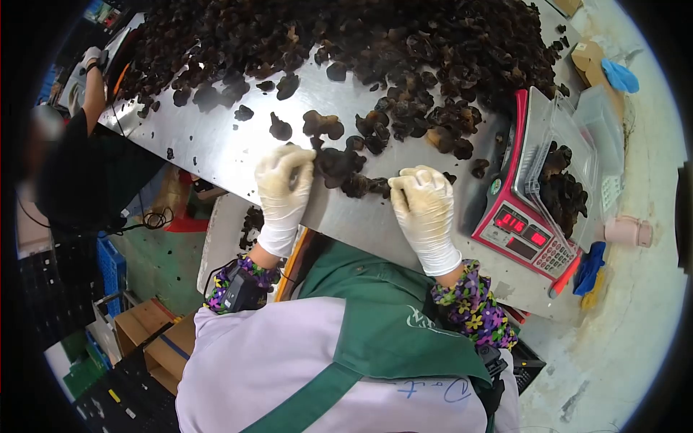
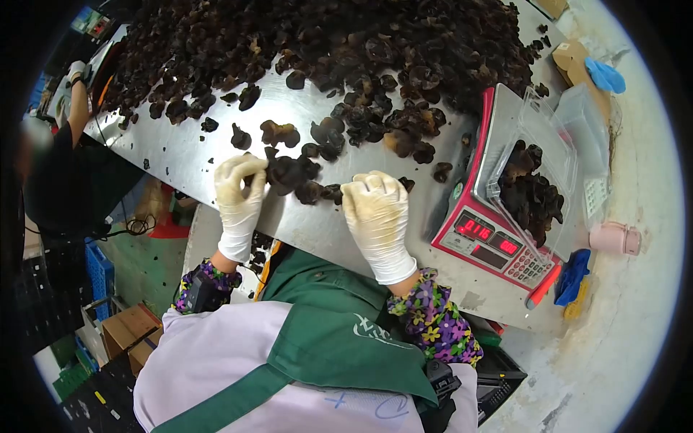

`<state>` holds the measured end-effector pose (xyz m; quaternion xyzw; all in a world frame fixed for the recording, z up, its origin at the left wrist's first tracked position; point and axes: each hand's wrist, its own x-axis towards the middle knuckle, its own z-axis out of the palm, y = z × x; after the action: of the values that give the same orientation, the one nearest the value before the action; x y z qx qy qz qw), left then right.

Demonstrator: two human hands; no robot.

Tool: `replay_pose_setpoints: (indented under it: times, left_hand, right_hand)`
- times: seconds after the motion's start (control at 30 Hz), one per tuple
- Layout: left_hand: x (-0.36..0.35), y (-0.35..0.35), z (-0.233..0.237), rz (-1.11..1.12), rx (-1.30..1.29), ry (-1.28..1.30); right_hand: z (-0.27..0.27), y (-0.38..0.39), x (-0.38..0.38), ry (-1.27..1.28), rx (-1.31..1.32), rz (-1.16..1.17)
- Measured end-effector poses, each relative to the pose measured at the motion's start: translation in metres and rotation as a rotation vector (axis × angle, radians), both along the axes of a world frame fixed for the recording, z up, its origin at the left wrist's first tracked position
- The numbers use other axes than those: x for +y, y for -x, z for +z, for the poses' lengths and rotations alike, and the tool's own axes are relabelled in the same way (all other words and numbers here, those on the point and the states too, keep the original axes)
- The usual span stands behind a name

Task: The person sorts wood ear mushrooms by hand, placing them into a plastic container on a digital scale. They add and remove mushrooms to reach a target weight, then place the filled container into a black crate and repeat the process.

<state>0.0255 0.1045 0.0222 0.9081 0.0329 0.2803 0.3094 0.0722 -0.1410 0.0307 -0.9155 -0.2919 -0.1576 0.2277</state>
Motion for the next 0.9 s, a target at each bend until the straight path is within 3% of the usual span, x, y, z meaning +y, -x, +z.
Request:
replay_pose_setpoints:
  times: [0.07,0.13,0.43,0.53,0.67,0.8,0.9]
  left_hand:
    - [0.002,0.001,-0.008,0.103,-0.064,0.152]
    - [0.008,-0.003,-0.008,0.068,-0.038,0.194]
    - [0.001,-0.048,0.009,-0.295,0.253,-0.149]
    - [0.002,-0.024,0.003,-0.197,0.243,-0.136]
    - [0.007,0.001,-0.009,-0.111,0.136,-0.081]
    - [0.004,0.004,-0.004,-0.046,0.186,-0.242]
    - [0.006,-0.007,-0.003,-0.118,0.264,-0.269]
  right_hand:
    - [0.007,-0.005,-0.002,0.011,0.065,-0.049]
    - [0.015,-0.016,0.003,0.006,0.094,-0.034]
    - [0.008,-0.060,0.042,0.116,-0.014,0.116]
    - [0.012,-0.047,0.023,0.182,0.067,0.044]
    - [0.013,-0.020,-0.004,0.060,0.101,0.077]
    - [0.029,-0.002,0.002,0.010,0.177,0.128]
    - [0.023,0.008,0.019,0.251,0.173,0.097]
